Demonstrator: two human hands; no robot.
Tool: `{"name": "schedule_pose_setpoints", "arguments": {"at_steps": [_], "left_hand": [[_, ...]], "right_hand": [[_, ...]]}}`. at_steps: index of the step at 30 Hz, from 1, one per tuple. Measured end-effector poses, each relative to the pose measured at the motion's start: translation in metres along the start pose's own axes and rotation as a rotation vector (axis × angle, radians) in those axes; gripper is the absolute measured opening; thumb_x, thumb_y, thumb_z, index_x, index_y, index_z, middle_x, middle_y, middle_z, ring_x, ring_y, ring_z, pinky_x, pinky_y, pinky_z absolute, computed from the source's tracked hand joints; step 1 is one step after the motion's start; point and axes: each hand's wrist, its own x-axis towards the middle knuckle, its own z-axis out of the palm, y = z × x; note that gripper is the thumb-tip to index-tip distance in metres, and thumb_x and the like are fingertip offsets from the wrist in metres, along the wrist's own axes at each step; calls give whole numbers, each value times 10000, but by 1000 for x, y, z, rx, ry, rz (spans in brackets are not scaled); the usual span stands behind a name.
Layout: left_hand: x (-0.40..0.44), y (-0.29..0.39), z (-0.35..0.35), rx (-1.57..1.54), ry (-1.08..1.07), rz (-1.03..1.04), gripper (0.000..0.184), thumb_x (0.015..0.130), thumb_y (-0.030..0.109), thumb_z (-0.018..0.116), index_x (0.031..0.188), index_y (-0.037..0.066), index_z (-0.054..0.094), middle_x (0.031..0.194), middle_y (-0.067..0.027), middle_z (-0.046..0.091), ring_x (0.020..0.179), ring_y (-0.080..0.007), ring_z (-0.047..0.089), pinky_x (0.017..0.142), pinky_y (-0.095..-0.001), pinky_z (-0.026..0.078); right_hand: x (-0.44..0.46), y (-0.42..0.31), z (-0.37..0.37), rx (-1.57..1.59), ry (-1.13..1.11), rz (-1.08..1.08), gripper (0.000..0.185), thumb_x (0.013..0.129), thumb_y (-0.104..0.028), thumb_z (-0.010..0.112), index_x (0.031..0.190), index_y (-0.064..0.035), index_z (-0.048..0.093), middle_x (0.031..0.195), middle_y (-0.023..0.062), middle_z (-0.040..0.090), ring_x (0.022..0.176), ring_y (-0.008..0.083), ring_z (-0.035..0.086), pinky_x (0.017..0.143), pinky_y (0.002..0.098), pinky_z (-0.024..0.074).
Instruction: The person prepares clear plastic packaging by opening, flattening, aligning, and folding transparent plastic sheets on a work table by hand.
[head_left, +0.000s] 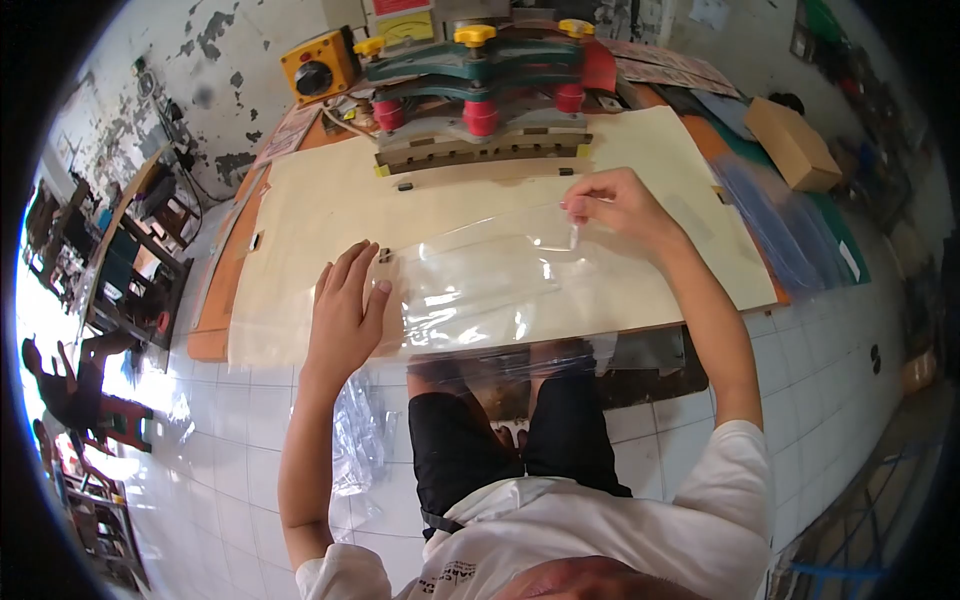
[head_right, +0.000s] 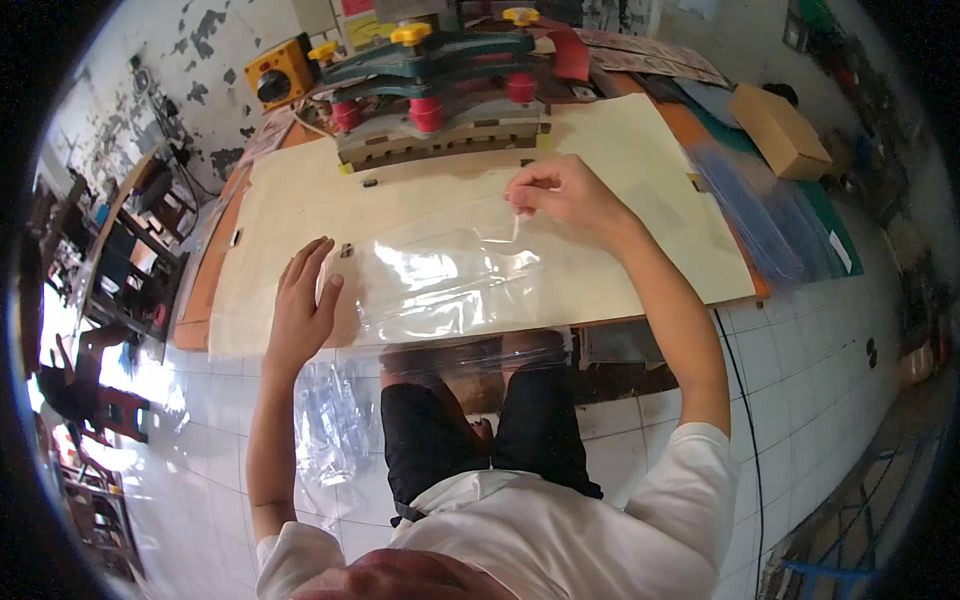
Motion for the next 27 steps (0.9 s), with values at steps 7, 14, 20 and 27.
{"name": "schedule_pose_setpoints", "arguments": {"at_steps": [7,14,20,27], "left_hand": [[1,-7,-13,-85,-49,88,399,893,45,593,1288,17,544,1291,-187,568,1201,-341,534,1028,-409,406],[24,12,-16,-443,-235,31,125,843,52,698,927,-31,655,804,-105,667,742,-194,629,679,-312,501],[50,16,-4,-363,-337,-49,178,828,117,741,810,-41,661,664,-92,641,554,-164,575,538,-295,462],[90,-14,17,-653,-714,-124,152,860,121,733,847,-17,671,721,-41,664,604,-86,604,528,-241,494]], "right_hand": [[-54,-41,3,-318,130,-251,92,815,-55,735,836,29,700,713,81,686,682,140,644,678,265,503],[-100,-36,-16,-296,251,-134,121,852,-91,718,865,29,707,757,74,692,711,114,620,685,248,487],[-107,1,-21,20,406,99,180,905,-138,678,889,41,668,733,49,631,665,98,560,638,223,442],[-105,28,-33,86,472,158,98,879,-51,672,869,47,670,718,41,619,646,88,540,615,223,432]]}}
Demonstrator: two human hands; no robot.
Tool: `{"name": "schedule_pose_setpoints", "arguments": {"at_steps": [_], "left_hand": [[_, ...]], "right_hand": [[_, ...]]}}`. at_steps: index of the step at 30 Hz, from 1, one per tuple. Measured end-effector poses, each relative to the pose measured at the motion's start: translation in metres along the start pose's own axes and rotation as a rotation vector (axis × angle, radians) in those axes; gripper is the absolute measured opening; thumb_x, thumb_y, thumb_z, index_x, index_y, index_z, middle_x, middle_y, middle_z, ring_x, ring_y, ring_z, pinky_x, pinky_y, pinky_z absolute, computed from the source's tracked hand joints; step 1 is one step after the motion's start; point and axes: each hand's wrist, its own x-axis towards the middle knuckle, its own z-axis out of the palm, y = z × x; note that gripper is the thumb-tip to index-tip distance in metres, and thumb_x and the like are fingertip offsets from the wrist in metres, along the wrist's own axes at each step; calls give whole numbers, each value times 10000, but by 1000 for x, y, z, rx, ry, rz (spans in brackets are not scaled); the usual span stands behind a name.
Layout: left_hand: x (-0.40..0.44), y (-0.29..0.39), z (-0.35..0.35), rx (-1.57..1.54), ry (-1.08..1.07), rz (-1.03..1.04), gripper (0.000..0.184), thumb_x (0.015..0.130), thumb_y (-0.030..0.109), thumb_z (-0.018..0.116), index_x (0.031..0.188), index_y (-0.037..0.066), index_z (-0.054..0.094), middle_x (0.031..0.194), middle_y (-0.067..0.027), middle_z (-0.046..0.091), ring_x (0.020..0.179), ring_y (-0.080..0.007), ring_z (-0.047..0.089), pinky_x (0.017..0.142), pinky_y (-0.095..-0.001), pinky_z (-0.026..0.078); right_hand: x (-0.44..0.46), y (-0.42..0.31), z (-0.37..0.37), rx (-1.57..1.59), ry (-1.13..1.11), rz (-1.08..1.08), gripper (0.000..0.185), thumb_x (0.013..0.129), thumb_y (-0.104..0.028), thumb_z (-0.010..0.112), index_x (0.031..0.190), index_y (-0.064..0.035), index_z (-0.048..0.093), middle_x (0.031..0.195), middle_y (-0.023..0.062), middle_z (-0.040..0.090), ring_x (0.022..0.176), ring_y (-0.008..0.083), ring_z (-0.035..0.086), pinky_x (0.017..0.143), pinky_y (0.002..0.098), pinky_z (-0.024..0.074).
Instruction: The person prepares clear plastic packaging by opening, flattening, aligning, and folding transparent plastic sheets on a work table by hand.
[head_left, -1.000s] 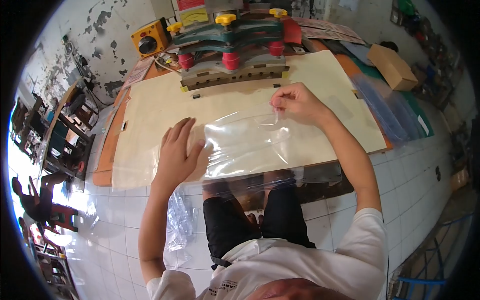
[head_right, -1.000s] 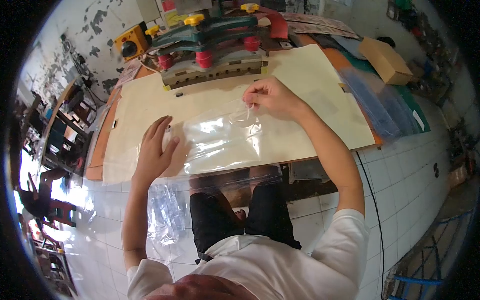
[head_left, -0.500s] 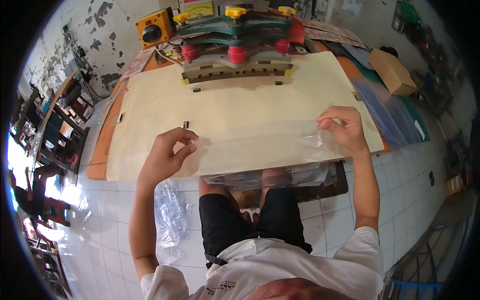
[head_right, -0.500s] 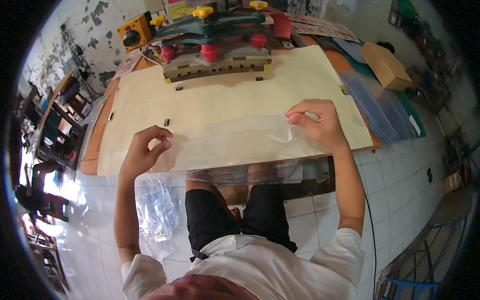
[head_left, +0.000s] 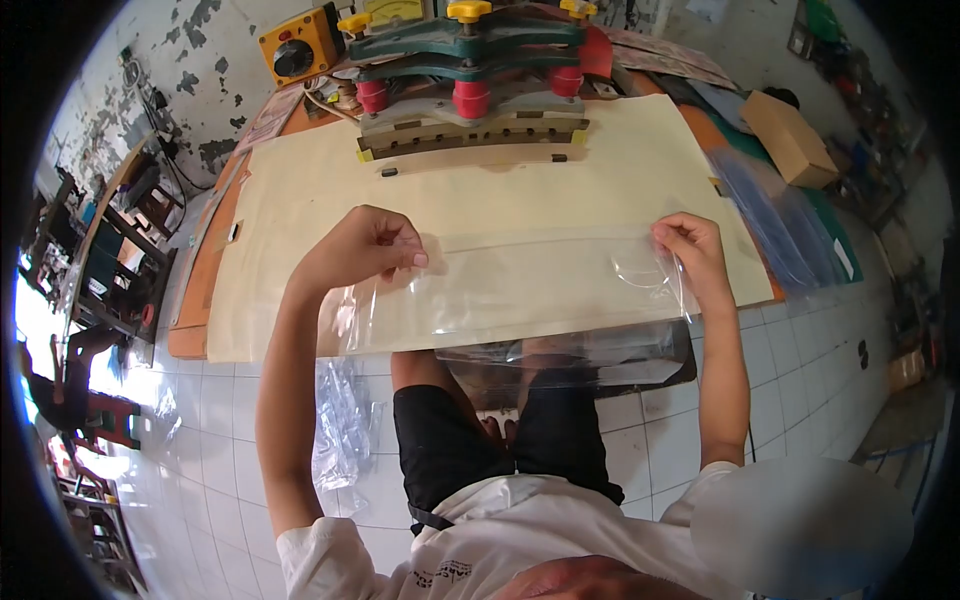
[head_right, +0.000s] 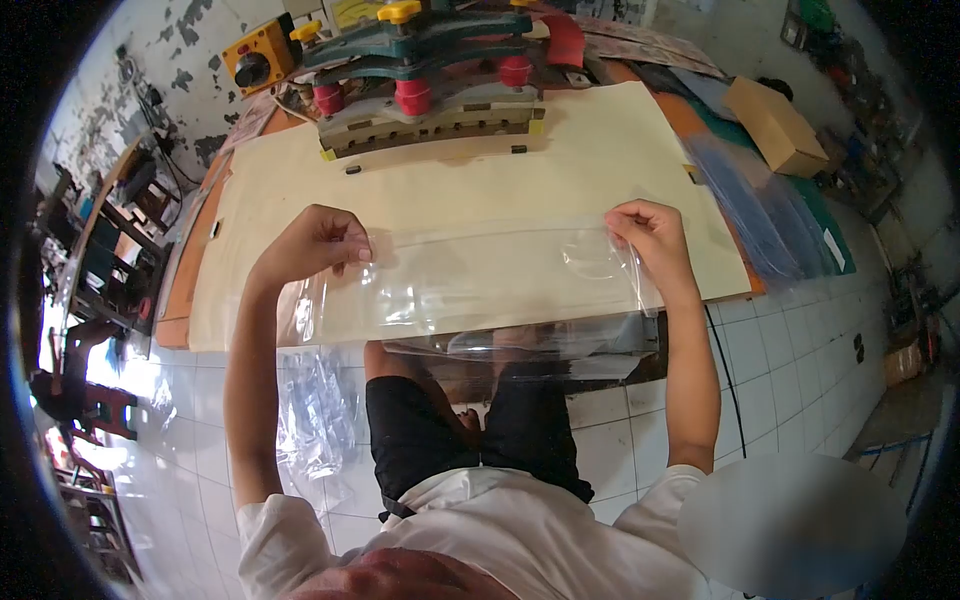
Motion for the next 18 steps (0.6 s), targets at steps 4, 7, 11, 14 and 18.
{"name": "schedule_pose_setpoints", "arguments": {"at_steps": [4,7,11,14,18], "left_hand": [[18,-10,-10,-170,-168,24,157,868,115,726,885,-31,672,755,-62,685,637,-106,637,555,-242,516],[28,-19,-8,-256,-233,5,145,881,101,710,906,-36,672,775,-79,696,659,-128,660,582,-249,535],[33,-23,-11,-364,-279,-31,135,884,106,704,895,-28,685,783,-71,692,650,-128,638,610,-269,526],[31,-29,-12,-381,-284,-33,118,877,85,699,889,-31,683,799,-73,690,670,-131,636,615,-267,517],[28,-27,-7,-452,-264,42,86,868,54,678,898,-26,683,790,-79,679,697,-128,631,607,-256,499]], "right_hand": [[-4,2,-5,-32,62,17,82,863,-25,682,873,57,681,732,46,634,648,86,549,620,222,440],[-7,2,-7,-113,124,28,84,856,-28,692,875,54,688,750,49,646,667,85,558,627,217,443],[-11,2,-5,-144,153,43,89,856,-37,695,879,49,693,764,42,654,683,83,561,632,212,442],[-12,0,-2,-203,130,53,98,856,-46,697,888,46,693,770,29,653,702,82,556,651,212,438],[-14,6,-4,-263,155,40,124,861,-75,710,896,42,689,791,24,654,745,78,551,697,217,431]]}}
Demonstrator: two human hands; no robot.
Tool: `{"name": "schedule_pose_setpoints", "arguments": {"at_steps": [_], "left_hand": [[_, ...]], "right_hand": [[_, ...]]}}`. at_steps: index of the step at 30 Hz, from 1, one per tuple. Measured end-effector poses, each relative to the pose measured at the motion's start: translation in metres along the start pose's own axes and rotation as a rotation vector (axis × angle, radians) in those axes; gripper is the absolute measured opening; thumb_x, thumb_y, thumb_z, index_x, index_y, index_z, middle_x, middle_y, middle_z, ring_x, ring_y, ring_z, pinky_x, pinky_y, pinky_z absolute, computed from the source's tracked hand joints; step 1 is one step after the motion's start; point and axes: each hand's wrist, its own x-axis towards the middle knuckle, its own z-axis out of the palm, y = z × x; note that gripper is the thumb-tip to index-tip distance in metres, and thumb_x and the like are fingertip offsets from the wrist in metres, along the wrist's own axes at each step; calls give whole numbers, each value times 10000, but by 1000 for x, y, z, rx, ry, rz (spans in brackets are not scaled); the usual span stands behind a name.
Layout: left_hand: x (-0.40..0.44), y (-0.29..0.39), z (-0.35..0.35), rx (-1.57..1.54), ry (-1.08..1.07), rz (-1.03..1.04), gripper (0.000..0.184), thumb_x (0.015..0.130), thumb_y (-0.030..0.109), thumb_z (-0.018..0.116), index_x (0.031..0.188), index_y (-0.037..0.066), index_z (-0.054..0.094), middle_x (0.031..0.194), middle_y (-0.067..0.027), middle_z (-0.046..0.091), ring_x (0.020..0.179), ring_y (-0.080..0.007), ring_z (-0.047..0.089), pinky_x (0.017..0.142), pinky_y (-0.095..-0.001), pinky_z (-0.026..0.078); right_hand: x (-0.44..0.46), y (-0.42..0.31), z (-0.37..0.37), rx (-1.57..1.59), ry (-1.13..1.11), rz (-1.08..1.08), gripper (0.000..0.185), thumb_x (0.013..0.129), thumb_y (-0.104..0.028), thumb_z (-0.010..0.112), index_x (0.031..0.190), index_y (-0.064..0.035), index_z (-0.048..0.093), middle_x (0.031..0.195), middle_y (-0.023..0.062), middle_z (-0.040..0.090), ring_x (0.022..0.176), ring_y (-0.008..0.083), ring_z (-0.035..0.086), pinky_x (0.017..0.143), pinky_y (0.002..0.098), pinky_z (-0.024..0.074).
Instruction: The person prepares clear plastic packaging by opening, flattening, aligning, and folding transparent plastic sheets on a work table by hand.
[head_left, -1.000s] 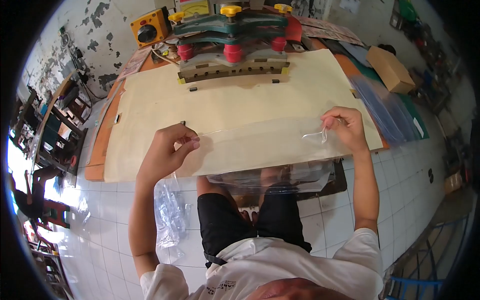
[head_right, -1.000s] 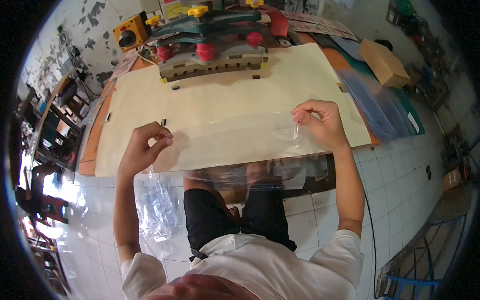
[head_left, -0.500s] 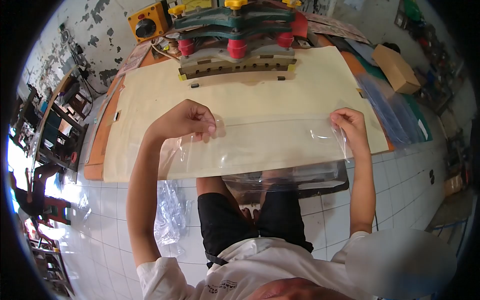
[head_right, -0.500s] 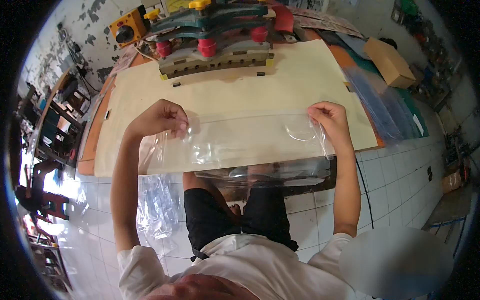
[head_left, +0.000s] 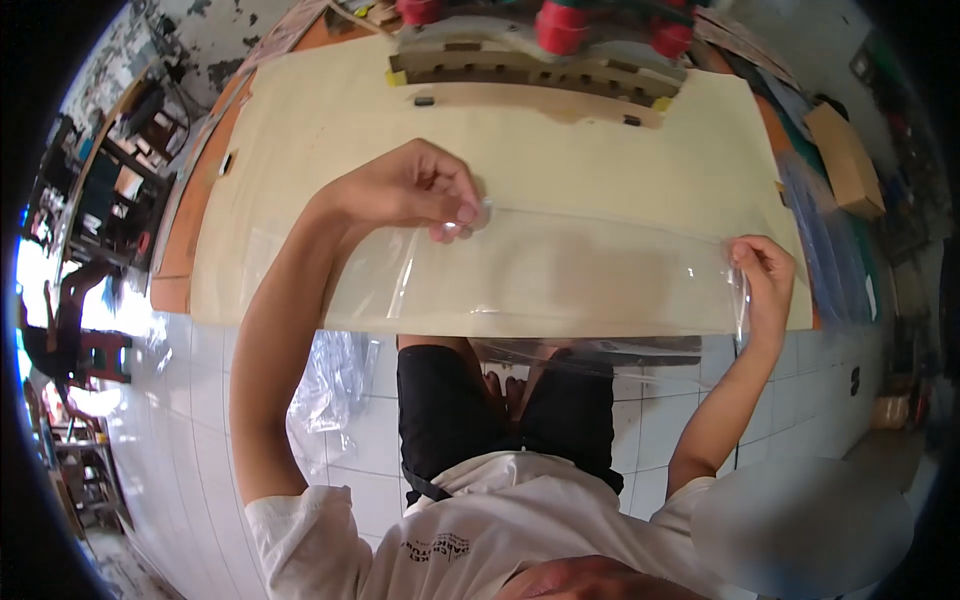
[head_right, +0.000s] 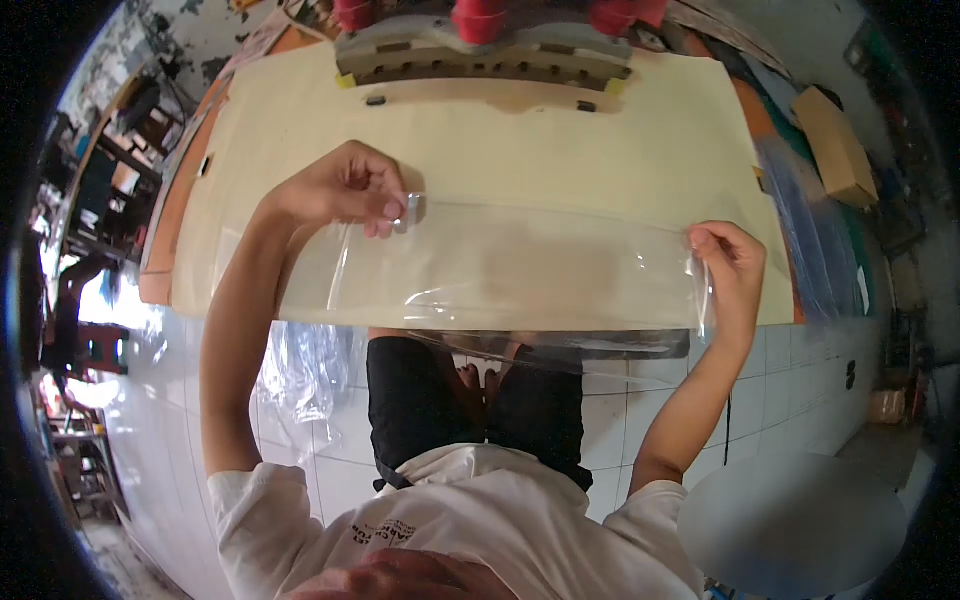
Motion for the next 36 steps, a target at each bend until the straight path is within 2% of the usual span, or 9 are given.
{"name": "schedule_pose_setpoints", "arguments": {"at_steps": [2,4,8,10,13,19,32,34,36], "left_hand": [[0,1,2,35,24,-29,108,851,49,659,927,-22,687,770,-72,662,685,-117,615,596,-249,488],[-1,2,3,29,32,-56,133,793,-10,633,917,-12,678,790,-61,676,634,-101,613,530,-219,471],[3,-2,7,74,86,-121,167,774,-26,575,907,-13,674,812,-44,675,630,-65,568,545,-205,436],[11,-19,4,99,66,54,127,789,-21,568,880,-25,657,811,-22,659,633,-32,525,567,-199,403],[11,-17,7,133,62,85,84,817,-13,573,862,-33,641,784,4,635,637,-15,506,590,-195,389],[7,-10,9,181,77,44,80,871,30,587,865,-33,637,755,21,618,623,-12,501,543,-189,374],[9,-17,4,58,61,64,181,875,21,562,989,-52,683,788,-7,649,614,-21,503,513,-188,369],[9,-16,8,101,130,87,241,840,24,546,1004,-67,698,638,1,597,539,-28,457,500,-205,340],[9,-16,11,123,151,90,236,840,24,547,993,-65,704,652,-2,609,553,-29,468,512,-204,350]], "right_hand": [[-1,2,0,-18,33,-1,142,867,-98,719,897,38,690,798,25,658,750,77,553,705,218,433],[-2,1,1,-26,24,0,157,871,-115,725,898,37,692,801,24,660,751,79,557,711,219,434],[-2,1,3,-29,39,3,176,869,-137,734,897,33,694,804,22,660,750,79,557,710,215,430],[-2,1,3,-39,48,-2,182,869,-143,735,896,32,694,803,20,659,749,79,555,707,215,427],[-3,3,2,-32,48,5,189,868,-152,738,891,30,693,799,16,655,746,79,552,706,214,425],[-3,2,2,-29,48,11,189,873,-160,732,886,24,691,790,8,645,737,76,545,701,209,421],[-4,7,0,-9,46,-7,199,875,-167,733,891,27,689,784,12,639,737,80,546,700,212,427],[-4,6,0,-3,45,-6,199,874,-165,734,892,28,689,785,13,640,738,80,547,703,212,428],[-4,5,1,-12,54,-10,197,872,-161,736,893,30,690,789,14,644,742,79,548,707,212,430]]}}
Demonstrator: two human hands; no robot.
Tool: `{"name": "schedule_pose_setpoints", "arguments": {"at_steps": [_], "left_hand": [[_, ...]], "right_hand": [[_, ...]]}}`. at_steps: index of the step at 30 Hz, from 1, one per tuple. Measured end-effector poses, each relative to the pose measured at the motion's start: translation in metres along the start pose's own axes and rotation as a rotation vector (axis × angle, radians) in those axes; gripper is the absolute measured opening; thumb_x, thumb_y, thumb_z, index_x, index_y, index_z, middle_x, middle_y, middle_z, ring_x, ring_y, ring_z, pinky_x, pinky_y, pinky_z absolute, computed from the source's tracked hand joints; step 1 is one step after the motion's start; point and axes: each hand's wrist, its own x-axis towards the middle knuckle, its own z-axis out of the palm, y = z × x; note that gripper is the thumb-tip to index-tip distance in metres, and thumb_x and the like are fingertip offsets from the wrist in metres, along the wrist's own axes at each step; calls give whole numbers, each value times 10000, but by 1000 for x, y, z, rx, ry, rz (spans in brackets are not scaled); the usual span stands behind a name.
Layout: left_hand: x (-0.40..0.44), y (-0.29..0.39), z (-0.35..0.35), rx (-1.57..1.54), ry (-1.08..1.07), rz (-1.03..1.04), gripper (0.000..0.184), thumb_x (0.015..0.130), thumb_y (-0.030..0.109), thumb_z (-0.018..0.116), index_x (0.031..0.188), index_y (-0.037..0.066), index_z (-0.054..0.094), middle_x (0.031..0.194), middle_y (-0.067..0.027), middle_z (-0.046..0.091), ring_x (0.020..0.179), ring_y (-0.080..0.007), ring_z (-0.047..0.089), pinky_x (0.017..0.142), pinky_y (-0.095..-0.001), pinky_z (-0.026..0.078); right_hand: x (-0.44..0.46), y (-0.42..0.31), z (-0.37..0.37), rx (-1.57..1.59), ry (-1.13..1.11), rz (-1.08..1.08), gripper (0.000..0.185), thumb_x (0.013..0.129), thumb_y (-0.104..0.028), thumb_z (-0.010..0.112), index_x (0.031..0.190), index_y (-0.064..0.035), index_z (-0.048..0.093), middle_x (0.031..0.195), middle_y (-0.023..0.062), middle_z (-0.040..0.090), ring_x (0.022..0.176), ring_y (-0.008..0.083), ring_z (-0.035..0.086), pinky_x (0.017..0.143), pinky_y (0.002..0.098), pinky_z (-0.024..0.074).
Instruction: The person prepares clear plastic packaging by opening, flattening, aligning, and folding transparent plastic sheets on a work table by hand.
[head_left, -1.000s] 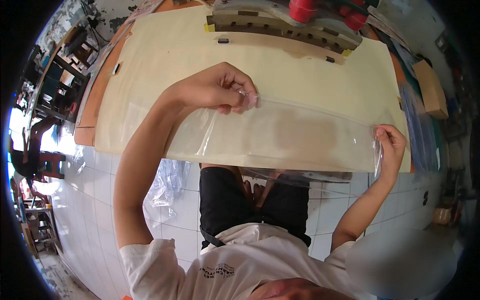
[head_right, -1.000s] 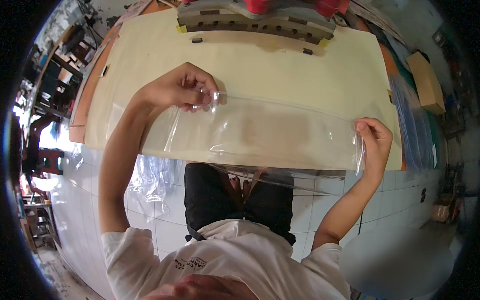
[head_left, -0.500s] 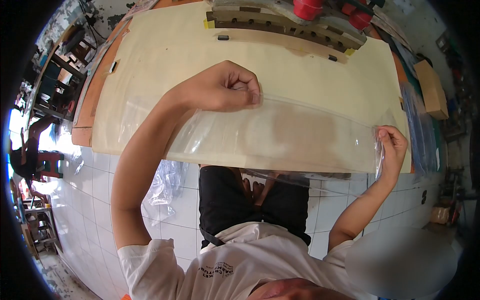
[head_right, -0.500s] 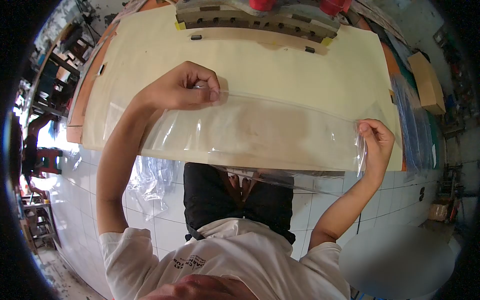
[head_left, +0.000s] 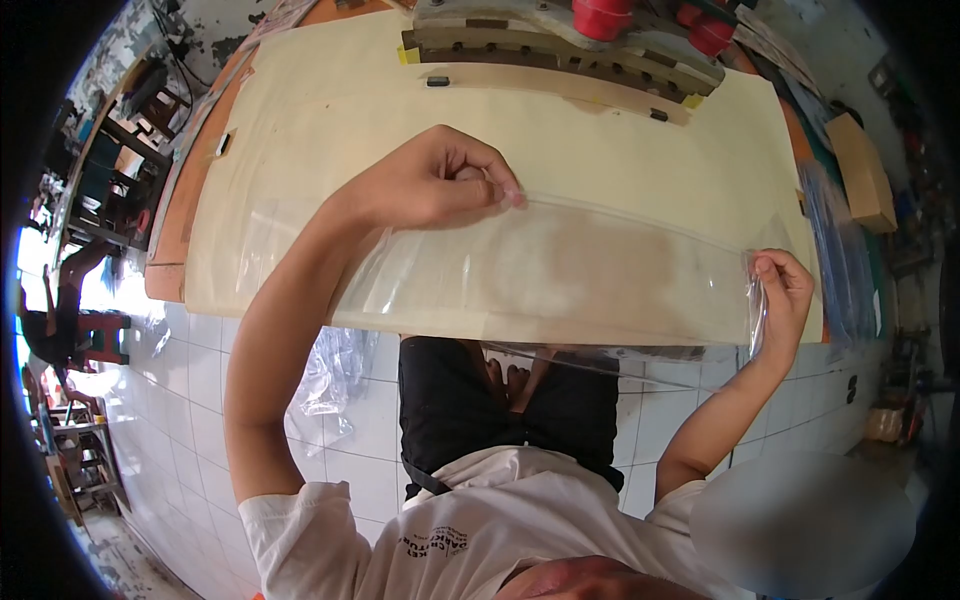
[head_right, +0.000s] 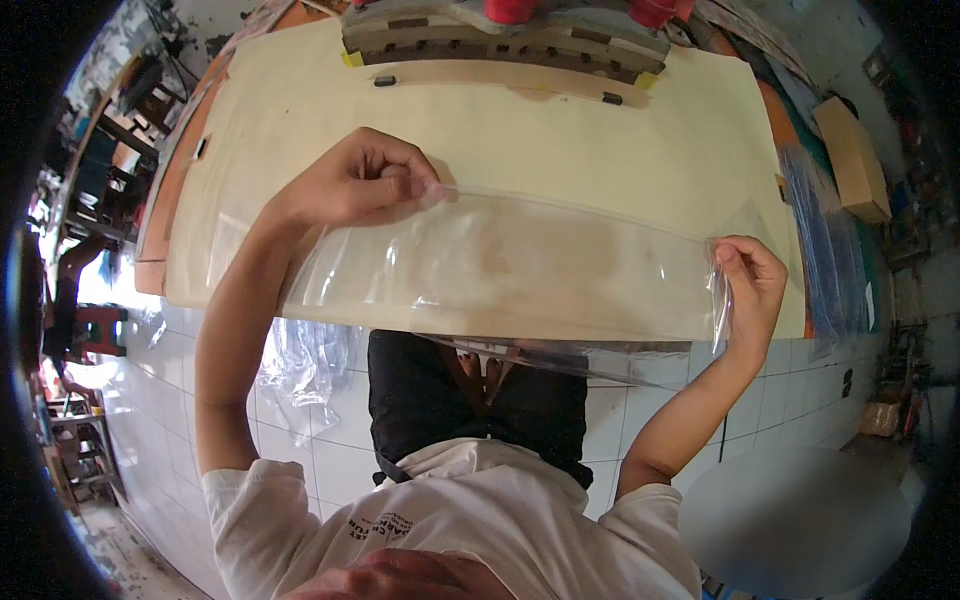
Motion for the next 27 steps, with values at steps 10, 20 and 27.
{"name": "schedule_pose_setpoints", "arguments": {"at_steps": [10,20,27], "left_hand": [[-2,6,-1,65,9,-10,185,889,45,563,967,-56,696,799,-17,673,719,-46,578,640,-204,449],[-2,8,-1,36,-12,-84,150,911,64,597,946,-44,695,812,-8,673,721,-44,571,639,-203,438],[-1,3,1,32,5,13,137,919,68,589,922,-32,684,772,13,649,671,-23,538,593,-188,406]], "right_hand": [[0,2,-3,12,-18,-2,192,871,-154,735,897,31,691,799,19,653,747,84,552,714,220,432],[0,1,-1,28,-31,-9,195,874,-157,729,894,31,683,794,15,645,742,79,545,706,214,423],[1,2,-3,29,-32,14,202,877,-164,729,893,32,683,783,15,642,729,77,539,694,213,420]]}}
